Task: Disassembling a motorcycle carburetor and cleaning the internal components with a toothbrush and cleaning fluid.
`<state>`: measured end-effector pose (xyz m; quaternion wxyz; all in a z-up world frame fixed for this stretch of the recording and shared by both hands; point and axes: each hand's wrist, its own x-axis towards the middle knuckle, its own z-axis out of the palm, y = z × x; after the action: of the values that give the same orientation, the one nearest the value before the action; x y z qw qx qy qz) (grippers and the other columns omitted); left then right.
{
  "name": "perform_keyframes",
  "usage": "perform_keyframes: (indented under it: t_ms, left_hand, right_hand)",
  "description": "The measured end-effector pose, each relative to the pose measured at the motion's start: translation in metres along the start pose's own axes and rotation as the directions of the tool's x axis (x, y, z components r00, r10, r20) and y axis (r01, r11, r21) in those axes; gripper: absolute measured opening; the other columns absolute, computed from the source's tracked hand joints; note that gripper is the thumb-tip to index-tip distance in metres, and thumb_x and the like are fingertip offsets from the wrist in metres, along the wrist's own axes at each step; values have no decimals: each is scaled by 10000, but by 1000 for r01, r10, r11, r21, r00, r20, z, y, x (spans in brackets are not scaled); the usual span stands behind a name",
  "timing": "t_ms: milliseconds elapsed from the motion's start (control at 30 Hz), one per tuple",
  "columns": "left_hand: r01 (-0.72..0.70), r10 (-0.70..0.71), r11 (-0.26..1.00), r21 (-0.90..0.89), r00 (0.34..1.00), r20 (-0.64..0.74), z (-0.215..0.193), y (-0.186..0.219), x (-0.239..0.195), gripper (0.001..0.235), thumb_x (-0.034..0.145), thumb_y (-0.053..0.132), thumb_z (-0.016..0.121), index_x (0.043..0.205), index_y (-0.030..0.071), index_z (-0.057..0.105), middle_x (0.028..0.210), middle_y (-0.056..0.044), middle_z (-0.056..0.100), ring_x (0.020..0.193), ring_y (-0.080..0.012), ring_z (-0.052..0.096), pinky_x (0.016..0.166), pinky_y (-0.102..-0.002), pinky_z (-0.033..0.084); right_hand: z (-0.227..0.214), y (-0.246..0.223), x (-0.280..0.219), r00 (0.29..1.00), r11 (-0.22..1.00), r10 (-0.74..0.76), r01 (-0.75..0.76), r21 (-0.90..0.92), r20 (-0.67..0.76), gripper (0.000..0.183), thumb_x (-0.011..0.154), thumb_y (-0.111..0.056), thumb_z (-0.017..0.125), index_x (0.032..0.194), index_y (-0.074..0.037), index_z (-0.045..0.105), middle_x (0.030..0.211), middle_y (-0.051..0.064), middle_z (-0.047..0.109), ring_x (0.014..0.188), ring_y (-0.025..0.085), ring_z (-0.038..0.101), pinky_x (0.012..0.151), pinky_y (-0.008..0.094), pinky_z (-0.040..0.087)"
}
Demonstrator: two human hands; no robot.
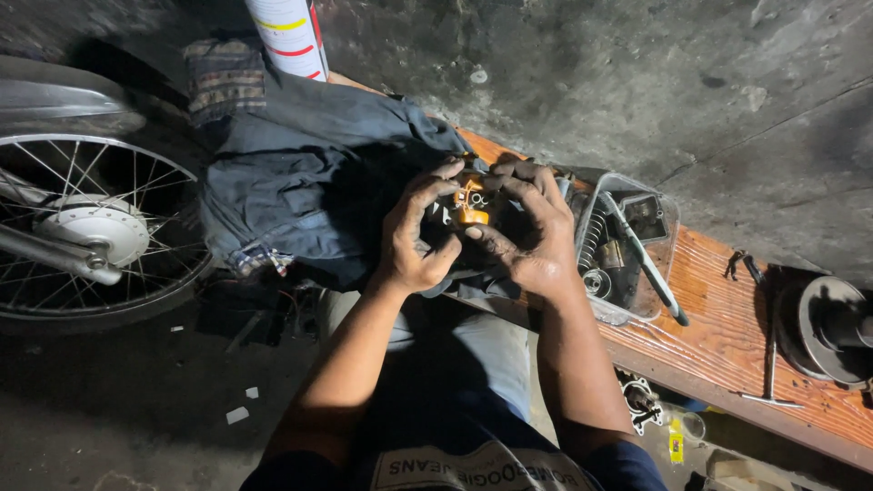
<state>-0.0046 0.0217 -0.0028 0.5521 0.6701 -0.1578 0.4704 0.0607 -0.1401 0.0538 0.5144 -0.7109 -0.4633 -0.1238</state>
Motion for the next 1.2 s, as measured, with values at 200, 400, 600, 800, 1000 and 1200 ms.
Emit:
perform_keyframes:
  t_ms: [200, 400, 600, 800, 1000, 1200]
  left_hand:
    - [22, -22, 1000, -3, 1000, -6, 1, 2, 0, 485, 734, -99, 659, 1214, -39, 626, 1335, -239, 655, 1275, -418, 621, 1115, -513, 479]
    - [18, -18, 1000, -9, 1000, -21, 3, 2, 1, 497, 720, -97, 650, 1213, -46, 620, 1303, -239, 665, 1241, -408, 641, 1093, -496, 498]
    - [0, 0, 1000, 4, 1000, -20, 2, -2, 0, 492, 732, -87, 668, 1219, -43, 616, 1307, -243, 662, 1243, -408, 641, 1090, -496, 500]
    - [65, -66, 998, -16, 997, -38, 7, -12, -12, 586, 716, -99, 666, 1290, -44, 565, 1338, -257, 652, 1264, -392, 635, 1083, -472, 507]
    - [70, -71, 995, -75, 997, -21, 8, -24, -17, 610, 786, -92, 752, 1334, -56, 487, 1368, -280, 624, 1283, -375, 621, 1074, -436, 514]
    - [61, -65, 987, -149, 998, -21, 13, -30, -22, 624, 796, -138, 712, 1343, -100, 414, 1369, -373, 543, 1275, -464, 592, 1037, -519, 554]
  right_hand:
    - [0, 4, -3, 1000, 1000, -2, 2, -15, -3, 466, 824, -194, 907, 1191, 1, 695, 1154, 222, 625, 1038, 444, 674, 958, 518, 510]
    - [0, 1, -1, 1000, 1000, -10, 10, -6, 8, 469, 822, -171, 902, 1195, 11, 683, 1142, 235, 631, 1059, 478, 675, 965, 536, 510]
    - [1, 4, -3, 1000, 1000, -13, 13, 1, 2, 474, 825, -189, 900, 1199, 4, 683, 1153, 223, 642, 1090, 470, 680, 977, 535, 512]
    - [-2, 6, -4, 1000, 999, -6, 6, -40, 16, 508, 823, -167, 906, 1251, -28, 671, 1201, 218, 619, 1125, 485, 663, 1004, 551, 504]
    - [-5, 2, -7, 999, 998, 49, -50, -33, -20, 540, 800, -156, 920, 1263, -51, 663, 1251, 217, 607, 1161, 500, 651, 1036, 564, 494]
    - [-23, -20, -25, 996, 991, 71, -77, -106, -62, 536, 823, -172, 891, 1281, -39, 648, 1291, 253, 562, 1131, 509, 647, 959, 574, 550]
